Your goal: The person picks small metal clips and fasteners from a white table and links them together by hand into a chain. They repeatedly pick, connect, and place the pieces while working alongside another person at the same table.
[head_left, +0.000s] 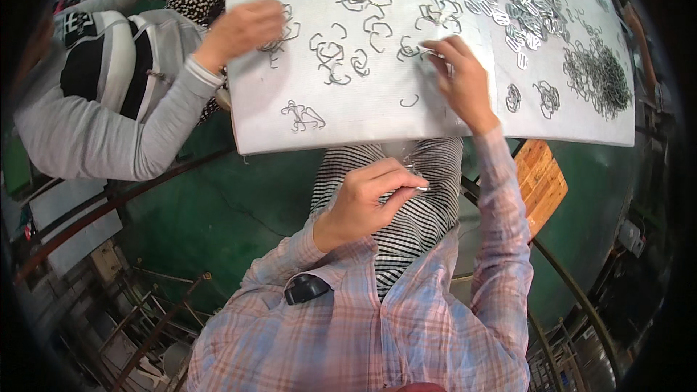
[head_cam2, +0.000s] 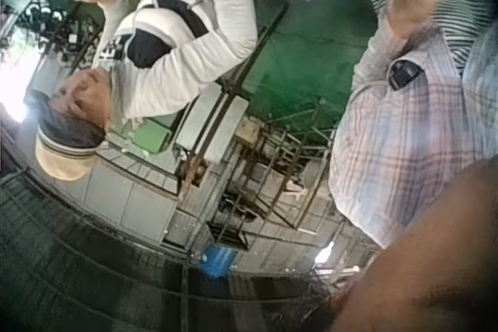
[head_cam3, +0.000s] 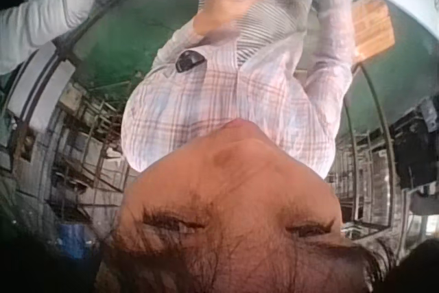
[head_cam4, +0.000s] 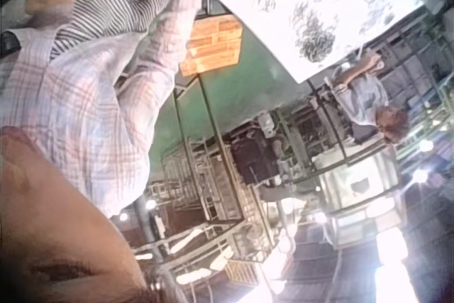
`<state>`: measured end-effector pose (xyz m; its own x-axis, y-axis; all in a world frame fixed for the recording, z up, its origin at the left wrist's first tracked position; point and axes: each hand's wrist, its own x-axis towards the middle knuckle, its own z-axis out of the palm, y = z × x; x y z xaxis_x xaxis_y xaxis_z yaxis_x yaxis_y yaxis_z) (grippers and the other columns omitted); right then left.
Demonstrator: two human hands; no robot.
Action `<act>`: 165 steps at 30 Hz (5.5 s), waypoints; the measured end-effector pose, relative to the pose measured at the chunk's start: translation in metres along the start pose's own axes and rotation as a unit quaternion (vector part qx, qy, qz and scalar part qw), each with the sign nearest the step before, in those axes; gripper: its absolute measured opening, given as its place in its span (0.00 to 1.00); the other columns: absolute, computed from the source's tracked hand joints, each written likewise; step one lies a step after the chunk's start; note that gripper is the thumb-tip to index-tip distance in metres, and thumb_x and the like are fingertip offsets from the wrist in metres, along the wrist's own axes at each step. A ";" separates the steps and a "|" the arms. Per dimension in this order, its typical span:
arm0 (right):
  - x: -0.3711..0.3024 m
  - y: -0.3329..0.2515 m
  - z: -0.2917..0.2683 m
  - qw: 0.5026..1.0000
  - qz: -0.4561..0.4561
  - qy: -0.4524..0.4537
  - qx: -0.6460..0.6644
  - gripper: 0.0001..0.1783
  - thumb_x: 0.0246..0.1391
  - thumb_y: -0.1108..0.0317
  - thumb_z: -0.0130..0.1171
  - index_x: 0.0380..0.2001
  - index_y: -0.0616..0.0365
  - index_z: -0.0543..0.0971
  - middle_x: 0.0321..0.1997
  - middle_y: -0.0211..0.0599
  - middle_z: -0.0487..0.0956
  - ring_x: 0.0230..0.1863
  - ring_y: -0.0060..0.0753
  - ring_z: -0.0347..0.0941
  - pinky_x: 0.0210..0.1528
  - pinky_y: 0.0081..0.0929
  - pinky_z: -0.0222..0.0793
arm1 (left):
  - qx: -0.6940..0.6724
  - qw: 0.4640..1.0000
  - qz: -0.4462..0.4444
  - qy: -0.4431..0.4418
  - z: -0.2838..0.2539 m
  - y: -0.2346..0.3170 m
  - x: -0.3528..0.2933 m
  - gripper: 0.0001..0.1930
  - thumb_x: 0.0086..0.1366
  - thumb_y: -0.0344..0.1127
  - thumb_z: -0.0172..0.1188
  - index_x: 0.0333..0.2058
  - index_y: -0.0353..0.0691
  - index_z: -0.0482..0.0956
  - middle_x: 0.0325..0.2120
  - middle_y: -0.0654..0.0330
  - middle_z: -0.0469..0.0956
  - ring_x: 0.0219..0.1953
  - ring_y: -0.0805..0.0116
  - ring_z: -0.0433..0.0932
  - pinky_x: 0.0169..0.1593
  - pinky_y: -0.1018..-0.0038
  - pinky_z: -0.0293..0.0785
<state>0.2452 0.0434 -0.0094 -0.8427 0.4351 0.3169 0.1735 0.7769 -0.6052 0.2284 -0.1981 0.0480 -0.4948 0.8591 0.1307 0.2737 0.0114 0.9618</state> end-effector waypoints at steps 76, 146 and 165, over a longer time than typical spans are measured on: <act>-0.131 -0.095 -0.030 0.953 0.049 0.099 0.282 0.08 0.45 0.86 0.62 0.29 0.65 0.76 0.35 0.44 0.81 0.42 0.40 0.80 0.60 0.47 0.72 | 0.390 0.920 0.022 -0.042 0.047 -0.114 0.321 0.15 0.58 0.29 0.62 0.46 0.43 0.80 0.42 0.55 0.78 0.46 0.50 0.78 0.51 0.60 0.75; 0.061 -0.003 0.053 0.992 0.030 -0.123 -0.028 0.10 0.53 0.67 0.63 0.31 0.63 0.76 0.35 0.45 0.79 0.36 0.50 0.76 0.40 0.40 0.70 | -0.014 0.996 -0.037 0.083 0.000 -0.025 -0.006 0.11 0.54 0.17 0.65 0.36 0.36 0.84 0.29 0.56 0.81 0.30 0.67 0.82 0.34 0.75 0.77; -0.122 -0.077 -0.048 0.908 0.233 0.020 0.347 0.01 0.52 0.78 0.65 0.30 0.64 0.83 0.27 0.31 0.83 0.28 0.17 0.78 0.29 0.17 0.71 | -0.105 0.980 -0.133 0.104 0.023 -0.028 -0.008 0.10 0.60 0.19 0.64 0.41 0.30 0.79 0.36 0.57 0.83 0.39 0.74 0.82 0.43 0.78 0.80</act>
<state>0.3594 -0.0480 0.0339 -0.7388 0.6697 -0.0750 0.1329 0.0357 -0.9905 0.2439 -0.1933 0.0140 -0.6890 0.7170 -0.1058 -0.0526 0.0961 0.9940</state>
